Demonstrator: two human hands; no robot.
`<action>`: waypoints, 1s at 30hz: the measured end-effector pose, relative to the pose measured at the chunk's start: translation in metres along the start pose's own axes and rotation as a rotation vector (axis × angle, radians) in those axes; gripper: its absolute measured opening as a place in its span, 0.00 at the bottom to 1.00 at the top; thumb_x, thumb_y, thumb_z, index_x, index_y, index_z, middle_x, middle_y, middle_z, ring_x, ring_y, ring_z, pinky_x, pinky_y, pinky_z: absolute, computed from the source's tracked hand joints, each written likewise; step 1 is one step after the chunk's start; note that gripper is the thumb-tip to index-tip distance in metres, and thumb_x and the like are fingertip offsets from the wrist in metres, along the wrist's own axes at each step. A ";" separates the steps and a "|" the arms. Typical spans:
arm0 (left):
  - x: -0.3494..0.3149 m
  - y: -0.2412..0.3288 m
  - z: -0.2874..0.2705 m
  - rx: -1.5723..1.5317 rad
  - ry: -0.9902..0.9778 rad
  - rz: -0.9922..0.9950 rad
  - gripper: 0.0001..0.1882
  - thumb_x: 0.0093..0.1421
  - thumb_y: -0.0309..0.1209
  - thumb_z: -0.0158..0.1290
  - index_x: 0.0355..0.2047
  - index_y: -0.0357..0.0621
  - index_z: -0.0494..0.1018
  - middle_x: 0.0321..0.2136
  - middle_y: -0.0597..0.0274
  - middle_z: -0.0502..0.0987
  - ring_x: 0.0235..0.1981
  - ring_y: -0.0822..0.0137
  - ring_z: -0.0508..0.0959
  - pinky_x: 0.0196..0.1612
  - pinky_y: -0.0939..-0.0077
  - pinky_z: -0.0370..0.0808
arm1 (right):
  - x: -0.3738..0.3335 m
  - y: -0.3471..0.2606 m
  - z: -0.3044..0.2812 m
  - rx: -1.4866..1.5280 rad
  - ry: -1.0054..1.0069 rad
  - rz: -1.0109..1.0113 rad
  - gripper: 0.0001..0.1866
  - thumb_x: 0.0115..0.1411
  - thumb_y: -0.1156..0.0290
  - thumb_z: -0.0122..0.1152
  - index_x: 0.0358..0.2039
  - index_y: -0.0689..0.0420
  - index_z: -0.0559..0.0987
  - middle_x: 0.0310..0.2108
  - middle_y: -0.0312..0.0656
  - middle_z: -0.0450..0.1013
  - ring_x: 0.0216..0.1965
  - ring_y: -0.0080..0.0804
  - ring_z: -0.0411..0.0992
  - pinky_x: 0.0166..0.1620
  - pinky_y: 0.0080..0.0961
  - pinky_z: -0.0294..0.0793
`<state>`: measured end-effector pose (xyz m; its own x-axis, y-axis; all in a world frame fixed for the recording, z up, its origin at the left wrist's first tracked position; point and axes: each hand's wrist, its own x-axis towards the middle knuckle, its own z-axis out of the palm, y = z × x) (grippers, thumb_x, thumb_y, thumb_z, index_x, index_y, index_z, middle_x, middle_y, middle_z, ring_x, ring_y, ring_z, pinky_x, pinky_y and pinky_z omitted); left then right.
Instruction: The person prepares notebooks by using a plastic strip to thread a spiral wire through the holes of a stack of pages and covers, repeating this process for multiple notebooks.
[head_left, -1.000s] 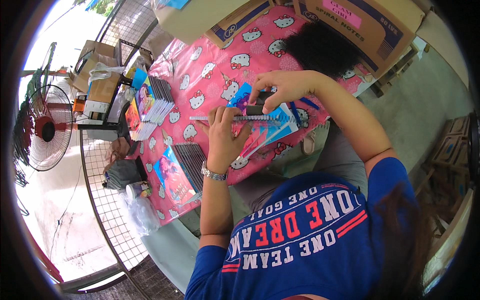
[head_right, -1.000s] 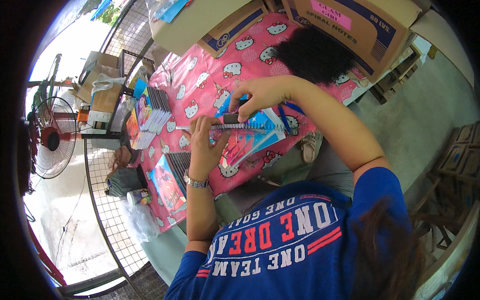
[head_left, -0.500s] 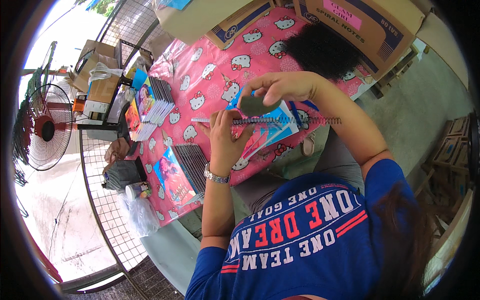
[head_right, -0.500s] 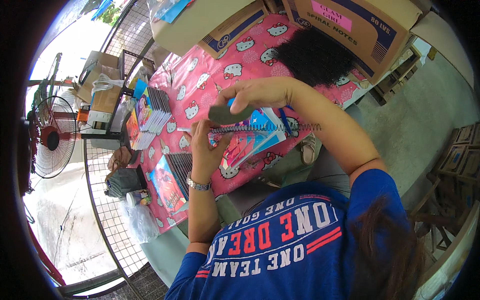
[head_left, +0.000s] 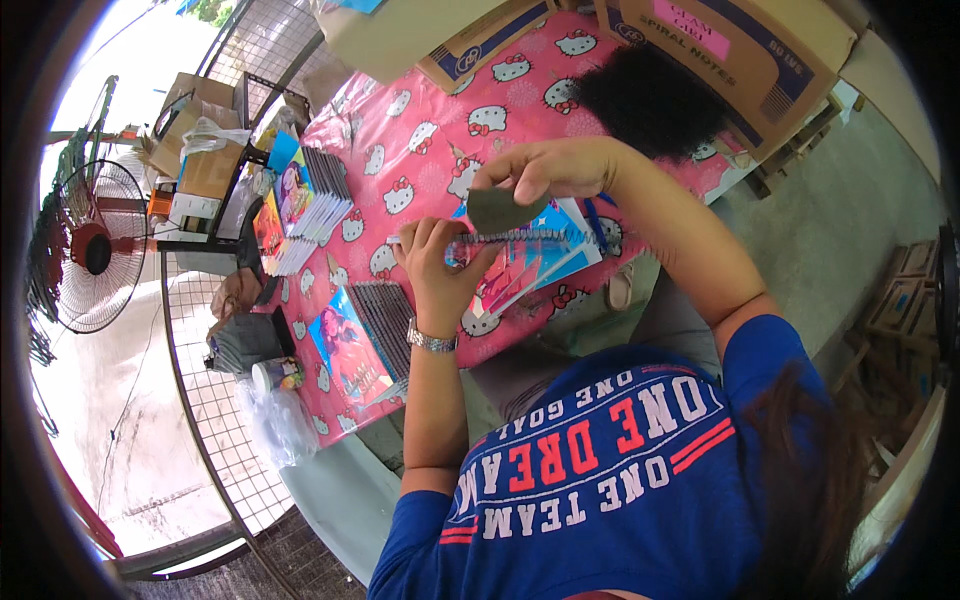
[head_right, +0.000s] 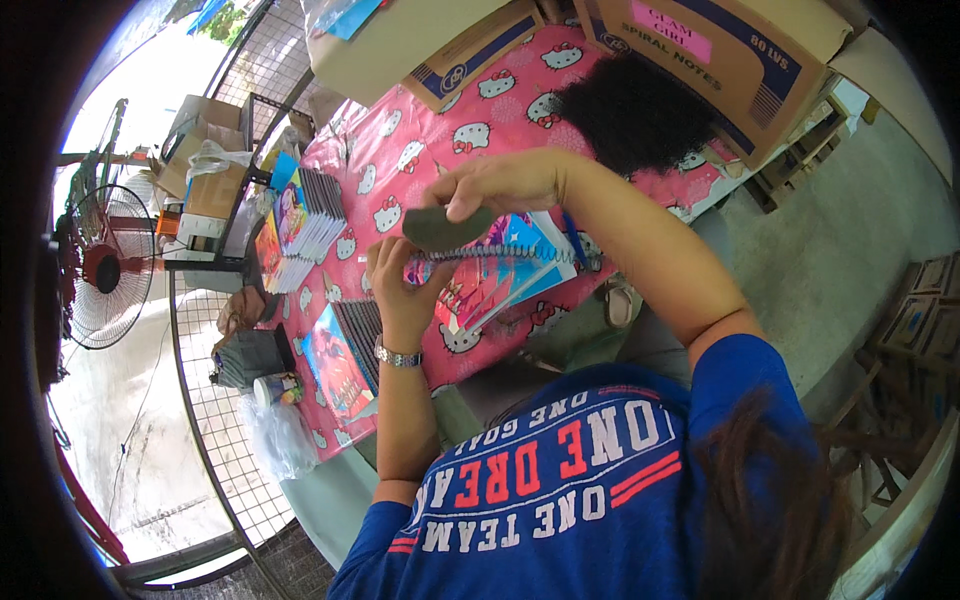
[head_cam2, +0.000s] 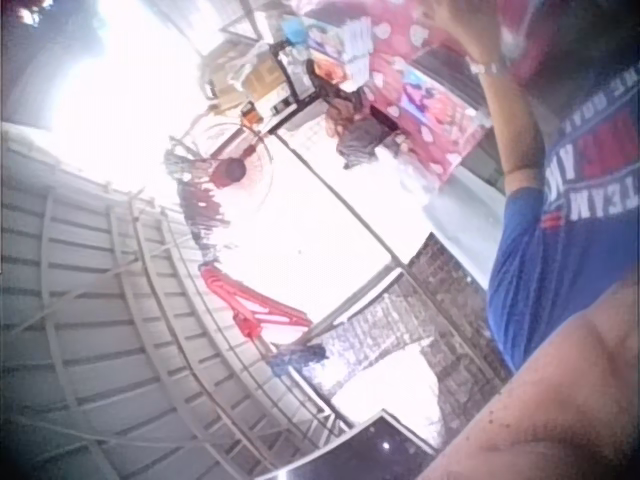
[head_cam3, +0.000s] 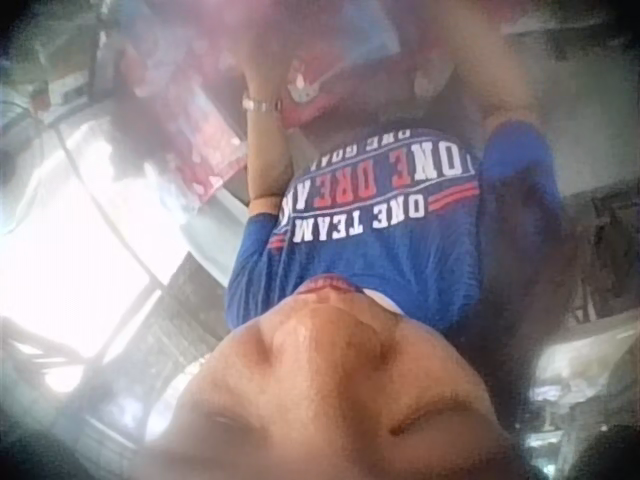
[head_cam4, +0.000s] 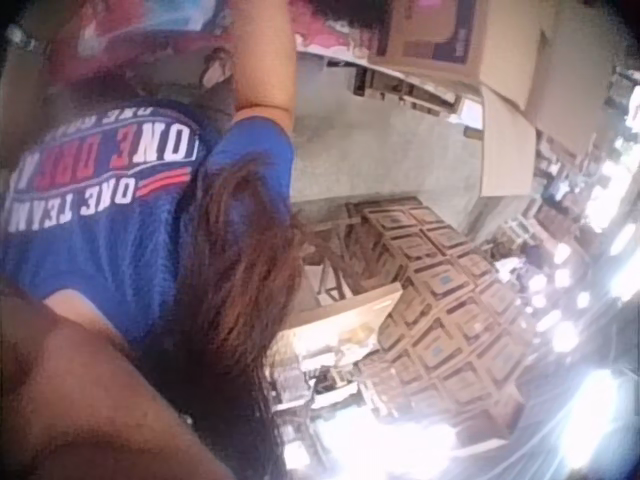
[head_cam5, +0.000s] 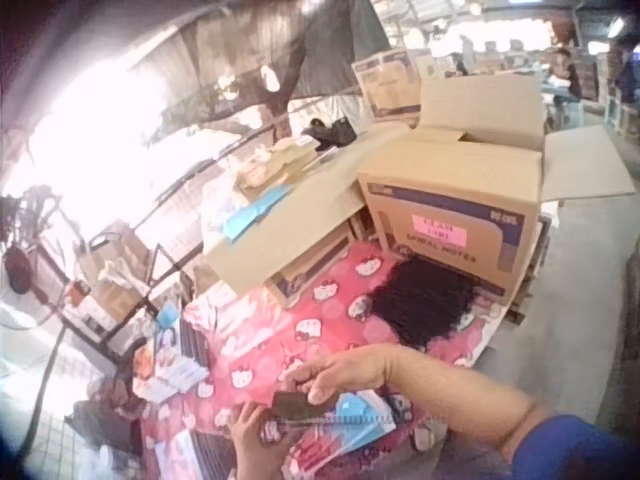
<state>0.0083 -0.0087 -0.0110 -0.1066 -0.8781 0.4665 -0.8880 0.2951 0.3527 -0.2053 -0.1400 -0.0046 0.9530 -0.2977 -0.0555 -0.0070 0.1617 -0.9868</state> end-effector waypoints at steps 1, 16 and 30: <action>-0.001 0.001 0.000 0.002 -0.001 -0.013 0.22 0.39 0.40 0.71 0.32 0.45 0.77 0.32 0.64 0.75 0.42 0.59 0.70 0.47 0.61 0.62 | 0.000 -0.001 0.002 0.006 -0.026 -0.003 0.27 0.53 0.61 0.67 0.52 0.58 0.76 0.42 0.37 0.74 0.43 0.26 0.72 0.48 0.24 0.71; -0.001 -0.009 -0.010 -0.051 -0.029 0.007 0.21 0.38 0.35 0.72 0.32 0.45 0.76 0.31 0.66 0.76 0.39 0.59 0.74 0.45 0.62 0.66 | 0.020 0.012 -0.004 -0.486 0.080 0.022 0.26 0.51 0.60 0.70 0.47 0.61 0.78 0.40 0.38 0.75 0.43 0.23 0.72 0.47 0.22 0.71; -0.008 -0.017 -0.019 -0.138 0.024 -0.045 0.18 0.42 0.29 0.71 0.32 0.40 0.77 0.32 0.61 0.78 0.38 0.58 0.76 0.42 0.64 0.72 | 0.034 0.001 0.004 -0.130 -0.067 0.027 0.22 0.55 0.64 0.63 0.50 0.59 0.76 0.40 0.36 0.74 0.42 0.22 0.72 0.47 0.21 0.70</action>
<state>0.0327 0.0002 -0.0055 -0.0561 -0.8828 0.4663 -0.8215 0.3063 0.4810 -0.1714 -0.1467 -0.0073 0.9699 -0.2310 -0.0766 -0.0681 0.0447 -0.9967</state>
